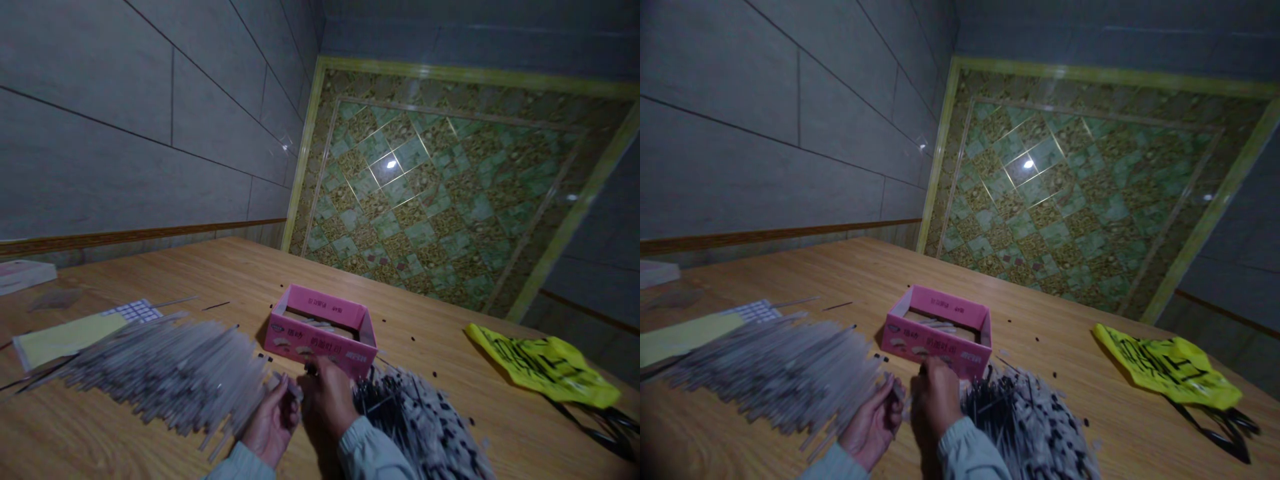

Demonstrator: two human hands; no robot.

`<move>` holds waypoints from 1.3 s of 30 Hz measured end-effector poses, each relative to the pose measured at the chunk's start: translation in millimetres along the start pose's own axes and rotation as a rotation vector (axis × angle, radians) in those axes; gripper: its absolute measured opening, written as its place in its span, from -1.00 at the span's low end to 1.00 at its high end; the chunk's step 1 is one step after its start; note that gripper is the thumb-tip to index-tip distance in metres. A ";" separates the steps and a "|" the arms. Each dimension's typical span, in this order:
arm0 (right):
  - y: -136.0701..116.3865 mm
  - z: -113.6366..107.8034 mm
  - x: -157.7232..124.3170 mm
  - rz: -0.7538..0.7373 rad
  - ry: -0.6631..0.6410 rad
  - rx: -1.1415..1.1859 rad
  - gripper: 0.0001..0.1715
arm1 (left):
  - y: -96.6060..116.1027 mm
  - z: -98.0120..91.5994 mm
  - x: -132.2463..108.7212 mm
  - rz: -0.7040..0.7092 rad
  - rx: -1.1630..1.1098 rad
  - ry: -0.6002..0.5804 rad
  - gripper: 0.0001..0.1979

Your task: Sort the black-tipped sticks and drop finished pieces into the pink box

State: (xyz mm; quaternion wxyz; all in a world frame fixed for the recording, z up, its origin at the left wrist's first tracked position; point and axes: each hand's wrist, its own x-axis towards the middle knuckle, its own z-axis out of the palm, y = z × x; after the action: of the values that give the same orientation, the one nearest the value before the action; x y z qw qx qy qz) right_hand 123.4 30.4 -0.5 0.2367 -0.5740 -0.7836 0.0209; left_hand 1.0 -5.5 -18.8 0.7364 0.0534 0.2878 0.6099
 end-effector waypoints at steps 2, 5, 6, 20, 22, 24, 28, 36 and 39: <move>-0.2 -3.2 -15.8 0.055 0.108 0.138 -0.71 | -1.0 -0.5 -0.2 -0.014 0.009 0.000 -0.97; 3.0 0.0 -39.4 0.210 0.267 0.688 -0.76 | -3.9 -2.1 -0.1 -0.041 0.024 0.002 -0.95; 4.9 2.6 -46.5 0.297 0.305 0.911 -0.76 | -5.1 -2.7 0.1 -0.050 0.032 0.001 -0.95; 5.9 21.6 -75.2 0.536 0.455 1.418 -0.64 | -11.6 -0.5 -6.1 -0.149 0.069 -0.196 -0.91; 6.7 20.4 -76.8 0.523 0.450 1.344 -0.64 | -11.8 -1.8 -3.9 -0.142 0.079 -0.179 -0.89; 7.2 17.8 -78.1 0.534 0.491 1.314 -0.60 | -11.6 -2.9 -1.4 -0.120 0.088 -0.134 -0.88; 9.0 9.6 -80.4 0.570 0.538 1.332 -0.54 | -10.6 -3.1 1.3 -0.090 0.071 -0.057 -0.86; 2.1 -5.7 -81.1 0.227 0.270 0.903 -0.75 | -10.0 0.5 -3.1 -0.116 0.086 -0.055 -0.85; -4.0 -5.7 -79.0 0.192 0.277 0.809 -0.80 | -10.8 -1.6 -0.9 -0.121 0.088 -0.076 -0.86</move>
State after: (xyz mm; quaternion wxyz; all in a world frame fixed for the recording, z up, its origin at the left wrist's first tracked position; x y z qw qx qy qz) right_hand 140.1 -44.1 -21.6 0.5423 -0.5027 -0.6162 0.2711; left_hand 9.5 -9.4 -24.4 0.7791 0.0915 0.2889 0.5487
